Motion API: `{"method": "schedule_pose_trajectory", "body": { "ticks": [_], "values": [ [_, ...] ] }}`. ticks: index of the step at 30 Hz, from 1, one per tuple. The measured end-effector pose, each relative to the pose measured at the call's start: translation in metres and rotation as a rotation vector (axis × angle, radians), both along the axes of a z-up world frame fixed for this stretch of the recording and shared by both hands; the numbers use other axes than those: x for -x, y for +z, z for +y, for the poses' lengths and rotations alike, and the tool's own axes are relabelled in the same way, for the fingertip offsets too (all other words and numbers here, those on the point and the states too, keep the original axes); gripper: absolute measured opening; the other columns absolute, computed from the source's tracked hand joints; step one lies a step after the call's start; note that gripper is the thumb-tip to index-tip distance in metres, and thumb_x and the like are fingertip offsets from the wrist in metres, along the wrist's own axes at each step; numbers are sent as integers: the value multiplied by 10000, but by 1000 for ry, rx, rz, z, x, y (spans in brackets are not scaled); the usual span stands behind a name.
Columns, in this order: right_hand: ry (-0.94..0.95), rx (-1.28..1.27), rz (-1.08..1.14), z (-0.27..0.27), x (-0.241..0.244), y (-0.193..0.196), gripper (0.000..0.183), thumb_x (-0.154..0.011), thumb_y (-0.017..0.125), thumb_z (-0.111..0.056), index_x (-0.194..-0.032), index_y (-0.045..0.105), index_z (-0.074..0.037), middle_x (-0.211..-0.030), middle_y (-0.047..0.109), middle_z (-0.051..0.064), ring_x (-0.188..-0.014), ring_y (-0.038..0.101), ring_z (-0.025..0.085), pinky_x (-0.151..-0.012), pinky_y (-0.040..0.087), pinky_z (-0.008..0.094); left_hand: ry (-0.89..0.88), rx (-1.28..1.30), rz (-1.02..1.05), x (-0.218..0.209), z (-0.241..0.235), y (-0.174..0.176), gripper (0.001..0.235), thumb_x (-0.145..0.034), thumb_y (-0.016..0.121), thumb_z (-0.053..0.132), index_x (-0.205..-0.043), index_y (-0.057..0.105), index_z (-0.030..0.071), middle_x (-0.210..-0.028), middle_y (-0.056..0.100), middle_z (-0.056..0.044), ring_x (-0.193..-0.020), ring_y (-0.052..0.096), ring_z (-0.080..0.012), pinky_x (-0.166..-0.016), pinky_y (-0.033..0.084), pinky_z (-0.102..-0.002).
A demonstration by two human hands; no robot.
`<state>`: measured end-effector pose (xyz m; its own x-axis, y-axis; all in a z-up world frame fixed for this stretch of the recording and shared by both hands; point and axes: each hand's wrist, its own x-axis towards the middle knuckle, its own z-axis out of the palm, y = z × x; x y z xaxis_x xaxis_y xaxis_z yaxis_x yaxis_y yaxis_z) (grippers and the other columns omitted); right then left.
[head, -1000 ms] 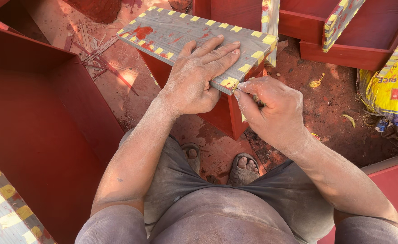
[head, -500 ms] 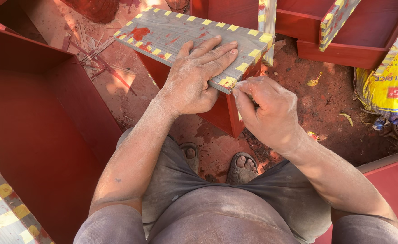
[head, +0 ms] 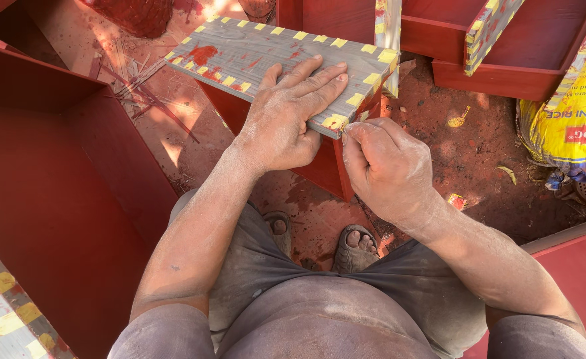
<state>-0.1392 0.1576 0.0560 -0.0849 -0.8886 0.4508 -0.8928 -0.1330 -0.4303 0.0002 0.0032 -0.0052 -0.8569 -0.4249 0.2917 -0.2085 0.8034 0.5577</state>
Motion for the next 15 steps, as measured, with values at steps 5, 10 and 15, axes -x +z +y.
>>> {"method": "schedule_pose_trajectory", "body": {
  "ticks": [5, 10, 15],
  "values": [
    [-20, -5, 122, 0, 5, -11, 149, -878, 721, 26, -1000, 635, 16, -878, 641, 156, -739, 681, 322, -612, 554, 403, -12, -7, -6, 2, 4, -4, 845, -649, 594, 24, -1486, 572, 130, -1585, 513, -33, -1488, 428, -330, -1157, 281, -624],
    [-59, -37, 26, -4, 18, -17, 122, -920, 701, 8, -1011, 621, 0, -902, 639, 142, -739, 685, 256, -628, 563, 365, 3, -16, 2, 3, 1, -4, 845, -663, 587, 11, -1498, 563, 136, -1593, 511, -30, -1492, 429, -331, -1164, 291, -619],
    [-182, -179, -292, 6, 37, -5, 45, -1021, 669, -25, -1047, 636, -10, -832, 679, 79, -707, 654, 99, -647, 529, 290, 37, 6, -7, -1, -3, 2, 845, -665, 588, 17, -1498, 564, 159, -1575, 508, -31, -1489, 405, -329, -1171, 254, -639]
  ]
}}
